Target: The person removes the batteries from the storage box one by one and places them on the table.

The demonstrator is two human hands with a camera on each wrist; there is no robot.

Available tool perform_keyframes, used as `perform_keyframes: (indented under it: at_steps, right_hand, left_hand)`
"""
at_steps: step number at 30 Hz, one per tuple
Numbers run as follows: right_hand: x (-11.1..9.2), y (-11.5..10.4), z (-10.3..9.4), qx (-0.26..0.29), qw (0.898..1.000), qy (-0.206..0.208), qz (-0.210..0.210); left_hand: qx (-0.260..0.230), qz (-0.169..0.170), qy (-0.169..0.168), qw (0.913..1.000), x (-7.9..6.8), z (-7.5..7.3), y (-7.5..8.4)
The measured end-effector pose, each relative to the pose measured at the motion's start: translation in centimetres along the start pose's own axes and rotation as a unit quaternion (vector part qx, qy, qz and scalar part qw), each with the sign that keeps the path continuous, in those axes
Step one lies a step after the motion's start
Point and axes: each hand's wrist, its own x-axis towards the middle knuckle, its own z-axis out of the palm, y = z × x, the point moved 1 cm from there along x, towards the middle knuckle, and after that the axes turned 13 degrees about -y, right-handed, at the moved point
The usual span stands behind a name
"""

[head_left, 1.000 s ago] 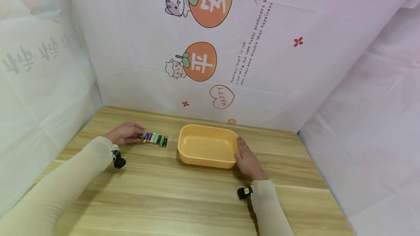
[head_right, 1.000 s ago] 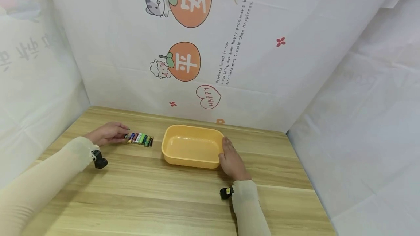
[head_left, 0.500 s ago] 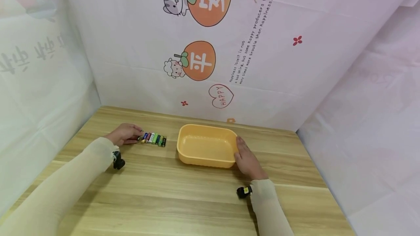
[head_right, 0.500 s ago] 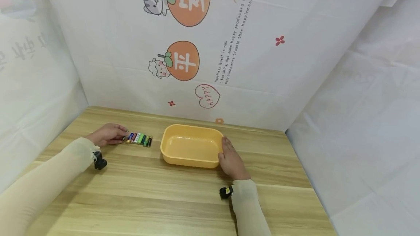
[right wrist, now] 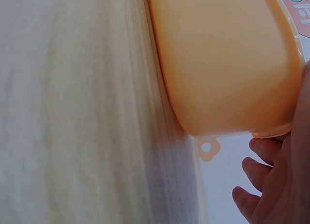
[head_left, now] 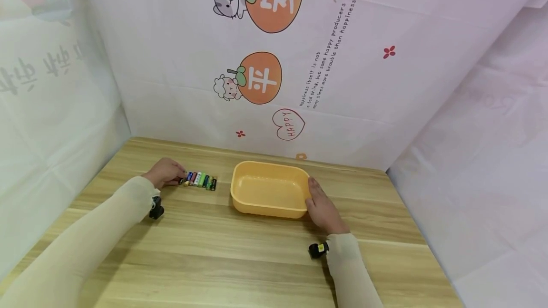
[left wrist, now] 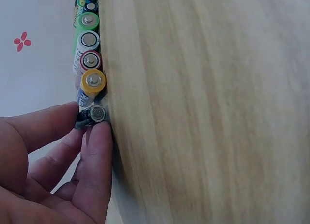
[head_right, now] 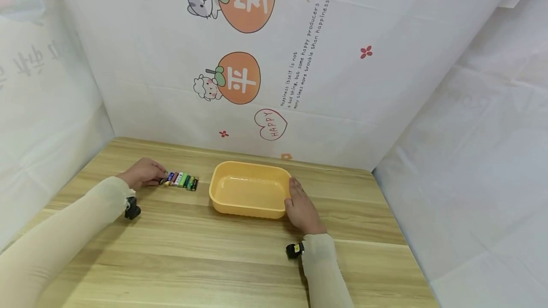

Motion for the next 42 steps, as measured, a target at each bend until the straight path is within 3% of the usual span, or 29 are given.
perform_keyframes:
  at_steps: [17,28,37,42]
  right_hand:
    - [-0.8,0.0,0.1,0.012,1.000,-0.007,0.002]
    - [-0.4,0.7,0.0,0.007,1.000,-0.006,0.004]
    - [-0.5,0.8,0.3,0.006,1.000,-0.005,0.009]
    - [-0.5,0.9,0.2,0.011,1.000,-0.001,0.009]
  left_hand:
    - [0.075,-0.013,0.027,0.9967,0.4,0.7,-0.2]
    - [0.083,-0.009,0.035,0.9959,1.4,0.9,-0.5]
    - [0.039,-0.001,0.024,0.9989,1.3,0.6,-1.3]
    - [-0.019,0.002,0.014,0.9997,0.8,0.4,-1.8]
